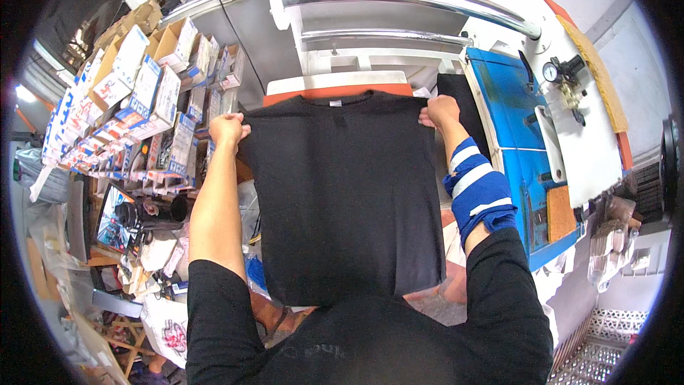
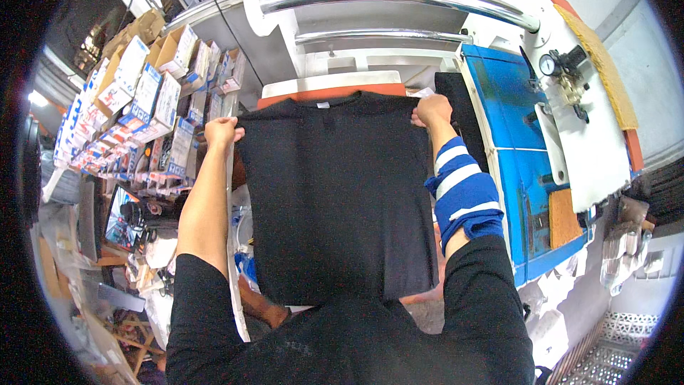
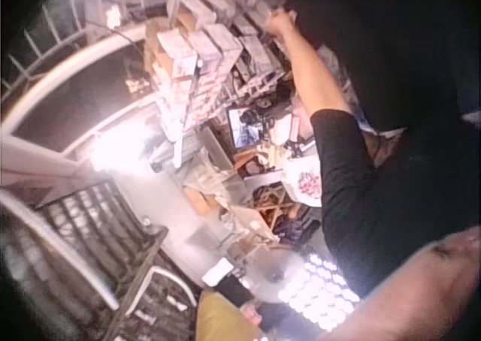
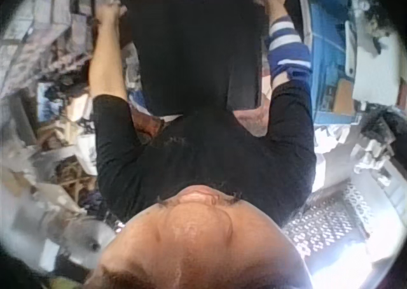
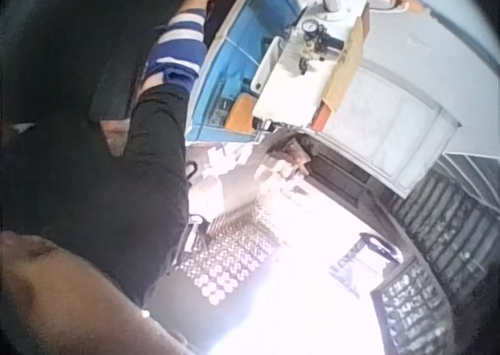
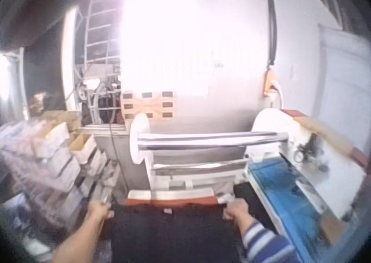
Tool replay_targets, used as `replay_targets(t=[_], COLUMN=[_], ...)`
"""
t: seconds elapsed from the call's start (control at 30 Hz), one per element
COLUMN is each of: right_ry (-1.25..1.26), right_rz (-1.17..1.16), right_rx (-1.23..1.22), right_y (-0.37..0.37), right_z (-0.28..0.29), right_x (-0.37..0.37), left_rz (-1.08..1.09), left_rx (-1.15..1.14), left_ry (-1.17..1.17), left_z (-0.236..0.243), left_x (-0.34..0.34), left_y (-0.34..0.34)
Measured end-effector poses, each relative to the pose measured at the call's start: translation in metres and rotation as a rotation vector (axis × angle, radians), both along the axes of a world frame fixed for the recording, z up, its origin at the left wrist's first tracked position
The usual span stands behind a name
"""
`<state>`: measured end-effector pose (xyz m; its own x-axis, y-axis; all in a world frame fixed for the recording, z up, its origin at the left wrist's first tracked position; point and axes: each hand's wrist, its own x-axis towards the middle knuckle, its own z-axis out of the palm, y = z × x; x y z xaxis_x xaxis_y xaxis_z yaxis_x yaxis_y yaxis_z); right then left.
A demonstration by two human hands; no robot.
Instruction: The person places black t-shirts onto a heat press, aligns printed transfer sheets on the shirts, closes the press, and then removes the finished shirts. The person repeats this process for multiple shirts, stacking completed items on a nearby table.
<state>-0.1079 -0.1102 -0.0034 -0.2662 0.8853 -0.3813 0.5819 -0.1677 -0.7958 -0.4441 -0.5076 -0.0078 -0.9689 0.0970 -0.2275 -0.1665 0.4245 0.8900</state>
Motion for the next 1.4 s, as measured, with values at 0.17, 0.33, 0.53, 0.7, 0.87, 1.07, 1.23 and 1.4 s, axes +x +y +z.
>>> replay_targets(t=[0.17, 0.33, 0.53, 0.7, 0.87, 1.07, 1.23, 1.4], right_ry=[-0.110, 0.050, -0.253, -0.555, -0.285, -0.044, 0.118, 0.337], right_rz=[-0.003, -0.076, 0.857, 0.719, 0.891, 0.196, 0.055, -0.101], right_rx=[0.441, 0.427, 1.022, 0.841, 1.001, 0.515, 0.019, -0.287], right_y=[0.076, 0.074, -0.075, -0.072, -0.180, -0.273, -0.235, -0.239], right_z=[-0.049, -0.029, -0.003, 0.011, 0.007, -0.032, -0.064, -0.030], right_x=[-0.030, -0.065, -0.063, -0.050, 0.092, 0.275, 0.300, 0.305], left_rz=[-0.024, -0.032, -0.883, -0.697, -0.927, -0.250, -0.346, -0.268], left_rx=[0.156, 0.114, -0.480, -0.809, -0.546, -0.033, 0.293, 0.452], left_ry=[0.149, 0.282, 0.910, 0.772, 0.897, -0.048, -0.467, -0.616], left_z=[-0.011, -0.021, 0.001, -0.004, 0.009, -0.023, -0.057, -0.056], left_x=[-0.038, -0.066, 0.072, 0.061, 0.192, 0.288, 0.266, 0.255], left_y=[0.075, 0.089, 0.121, 0.103, -0.041, -0.196, -0.235, -0.256])
